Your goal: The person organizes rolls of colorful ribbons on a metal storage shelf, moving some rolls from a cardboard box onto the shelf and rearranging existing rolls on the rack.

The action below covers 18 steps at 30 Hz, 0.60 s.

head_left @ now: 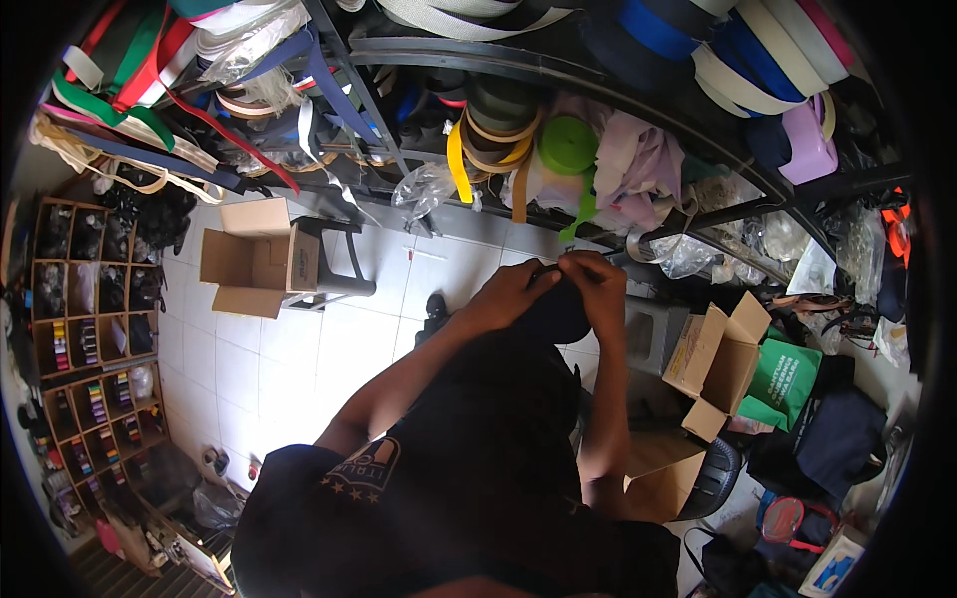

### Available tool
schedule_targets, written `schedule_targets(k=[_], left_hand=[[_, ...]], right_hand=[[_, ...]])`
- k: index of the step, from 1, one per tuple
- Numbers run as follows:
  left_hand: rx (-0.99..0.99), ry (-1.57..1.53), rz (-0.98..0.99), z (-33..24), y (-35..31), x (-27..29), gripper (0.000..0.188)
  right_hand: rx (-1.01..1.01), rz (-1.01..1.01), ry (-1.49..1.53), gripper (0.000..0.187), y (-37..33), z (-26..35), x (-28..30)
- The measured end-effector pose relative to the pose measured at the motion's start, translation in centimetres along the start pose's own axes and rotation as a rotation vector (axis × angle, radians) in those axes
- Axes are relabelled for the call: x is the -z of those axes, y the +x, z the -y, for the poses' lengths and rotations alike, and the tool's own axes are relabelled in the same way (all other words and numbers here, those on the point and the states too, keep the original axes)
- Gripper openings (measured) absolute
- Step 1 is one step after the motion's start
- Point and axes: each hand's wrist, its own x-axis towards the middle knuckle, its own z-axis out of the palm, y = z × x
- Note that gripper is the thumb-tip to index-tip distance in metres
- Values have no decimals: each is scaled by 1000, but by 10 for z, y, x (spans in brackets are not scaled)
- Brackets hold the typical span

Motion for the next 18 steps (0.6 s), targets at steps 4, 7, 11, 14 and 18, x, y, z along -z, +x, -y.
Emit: schedule_targets(k=[4, 7, 11, 14, 18], left_hand=[[-48, 302, -69, -10, 0, 6, 57], [-4, 227, -3, -15, -2, 14, 58], [-58, 23, -93, 1, 2, 1, 58], [-50, -54, -151, 5, 6, 1, 58], [33, -192, -240, -12, 10, 12, 59]], right_hand=[[-65, -22, -9, 15, -1, 13, -3], [-59, -34, -78, 14, 0, 17, -6], [15, -177, -24, 16, 4, 19, -16], [10, -369, -26, 15, 7, 21, -24], [10, -506, 51, 20, 20, 29, -24]])
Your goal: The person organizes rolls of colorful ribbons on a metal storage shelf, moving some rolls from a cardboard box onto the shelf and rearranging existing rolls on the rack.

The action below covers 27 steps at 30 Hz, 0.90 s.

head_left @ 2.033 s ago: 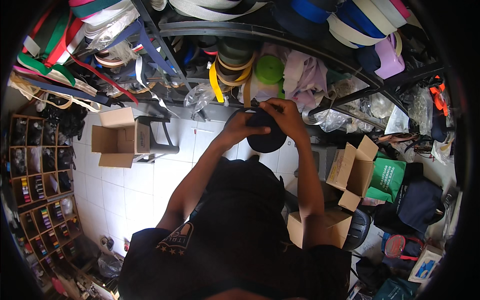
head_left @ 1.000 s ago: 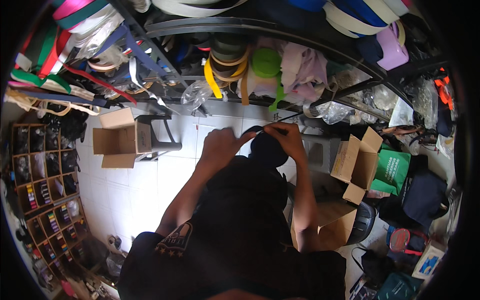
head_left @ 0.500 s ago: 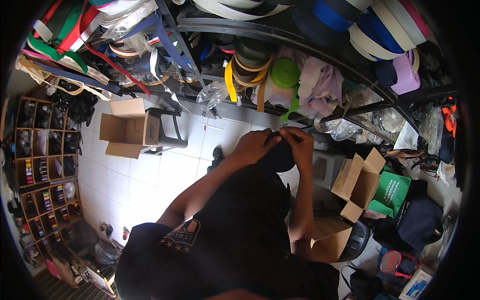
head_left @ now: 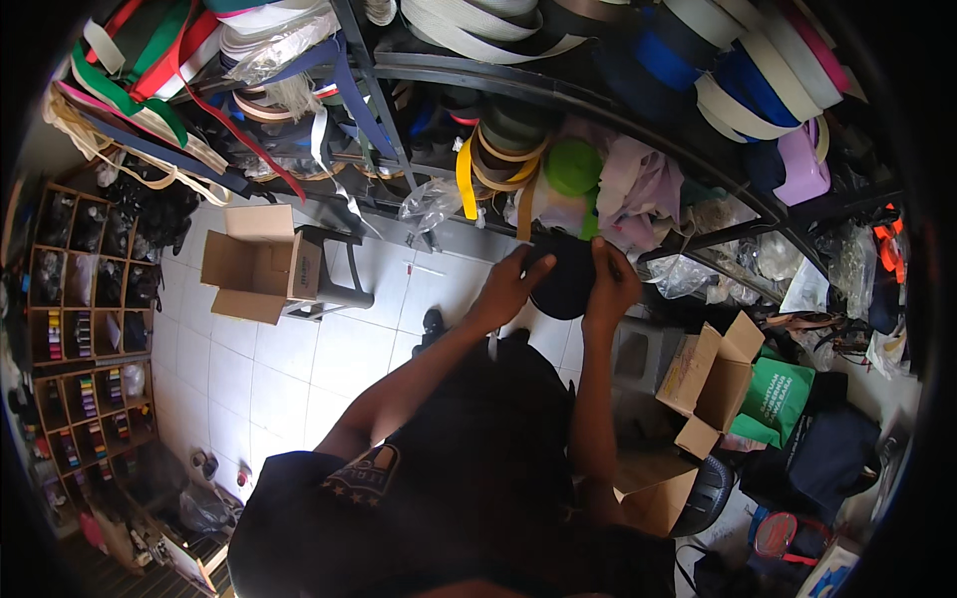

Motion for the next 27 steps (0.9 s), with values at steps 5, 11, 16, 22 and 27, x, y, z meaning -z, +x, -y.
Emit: schedule_targets(k=[5, 11, 16, 22, 27], left_hand=[[-22, -233, 63, -35, 3, 25, 56], [134, -217, 167, -51, 5, 41, 48], [126, -301, 80, -45, 9, 29, 45], [43, -345, -17, -39, 11, 26, 28], [100, -391, -33, -44, 10, 19, 30]], right_hand=[[-180, 476, 263, 29, 19, 41, 8], [-179, 525, 133, 27, 26, 50, 0], [-218, 367, 219, 26, 21, 37, -13], [-253, 289, 82, 28, 21, 31, -9], [-265, 336, 57, 33, 24, 27, -5]])
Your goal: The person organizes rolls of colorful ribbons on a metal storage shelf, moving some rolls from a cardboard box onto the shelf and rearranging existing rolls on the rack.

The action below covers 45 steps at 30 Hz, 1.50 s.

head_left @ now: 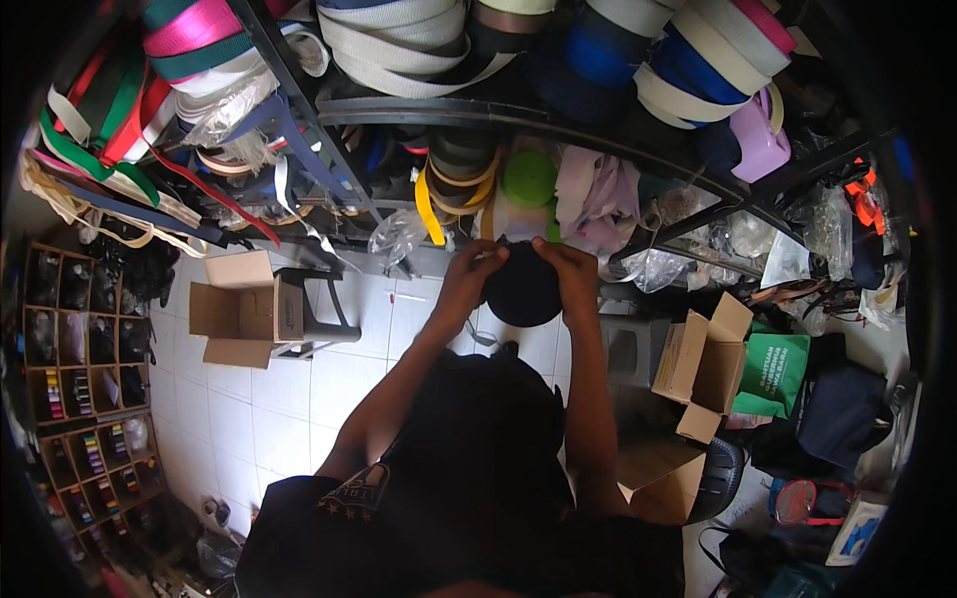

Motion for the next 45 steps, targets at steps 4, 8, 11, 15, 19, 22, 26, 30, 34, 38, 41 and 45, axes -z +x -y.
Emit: schedule_targets(k=[4, 8, 11, 15, 19, 22, 26, 30, 34, 38, 41, 45], left_hand=[[59, 56, 47, 17, 10, 1, 42], [59, 2, -9, 10, 6, -6, 40], [33, -21, -20, 14, 6, -10, 36], [41, 16, -47, 23, 14, -4, 31], [80, -37, -77, 15, 15, -3, 37], [26, -25, -50, 8, 13, -6, 34], [-13, 18, 18, 6, 17, -4, 36], [-96, 118, -59, 6, 11, -11, 39], [-308, 225, -129, 17, 9, -21, 42], [-172, 183, -93, 9, -8, -39, 48], [-371, 78, -209, 8, -9, -44, 55], [-461, 239, -155, 3, -10, -39, 48]], right_hand=[[18, -32, -27, 35, -2, 2, 1], [17, -81, -33, 36, 2, -4, -2], [-18, -69, -49, 38, 2, -4, 3], [15, -40, 42, 33, -1, -1, 1], [125, 63, 76, 26, -10, 16, -4], [151, -122, 126, 24, -6, 7, -4], [150, -266, 224, 26, -2, -5, -4], [233, -416, 240, 28, -4, -5, -16], [277, -546, 276, 29, -8, -1, -27], [372, -656, 299, 38, -9, 3, -39], [356, -616, 365, 43, -28, 15, -53], [338, -605, 434, 44, -36, 28, -53]])
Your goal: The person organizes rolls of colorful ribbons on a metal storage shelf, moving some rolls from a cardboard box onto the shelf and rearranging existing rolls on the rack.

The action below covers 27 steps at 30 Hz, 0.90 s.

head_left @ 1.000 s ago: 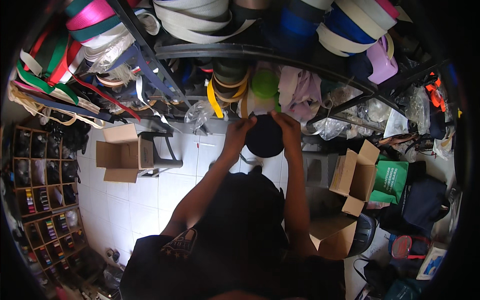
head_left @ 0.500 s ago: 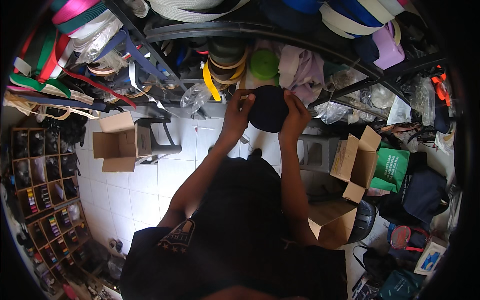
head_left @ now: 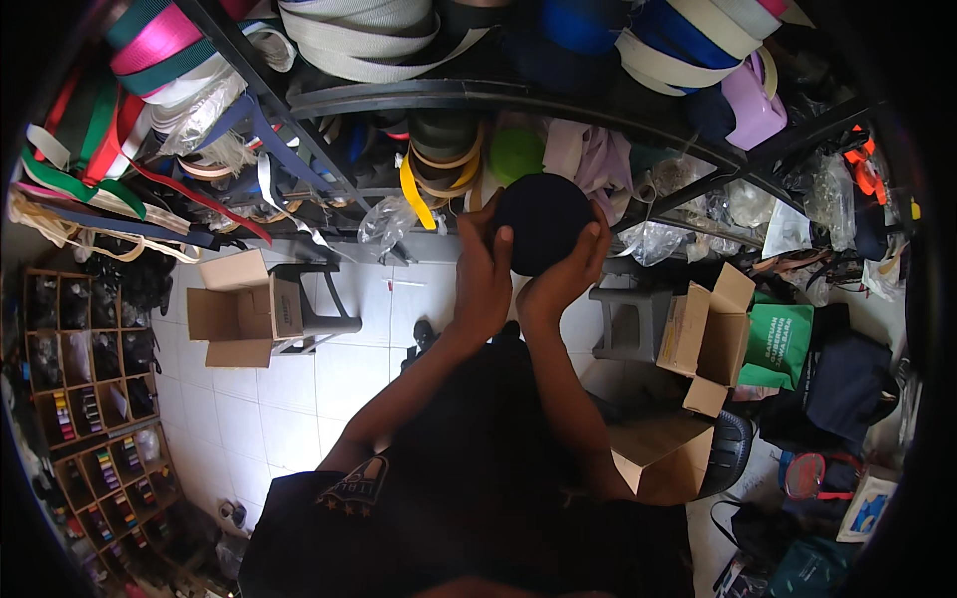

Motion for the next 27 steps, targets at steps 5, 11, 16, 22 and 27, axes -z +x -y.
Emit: schedule_targets(k=[5, 11, 16, 22, 27], left_hand=[[-279, 97, 54, -34, -5, 14, 79], [-312, 49, 95, -76, 9, 37, 118], [-453, 131, -45, -95, 27, 48, 100], [-646, 63, -112, -131, 57, 53, 88], [-768, 169, -183, -173, 119, 60, 77]], right_hand=[[-28, 166, 62, 49, -2, 32, -7], [34, 743, 74, 92, 3, 68, -1], [511, 790, -269, 100, 17, 91, -6], [648, 681, -263, 89, 34, 112, -47], [905, 429, -451, 83, 46, 150, -103]])
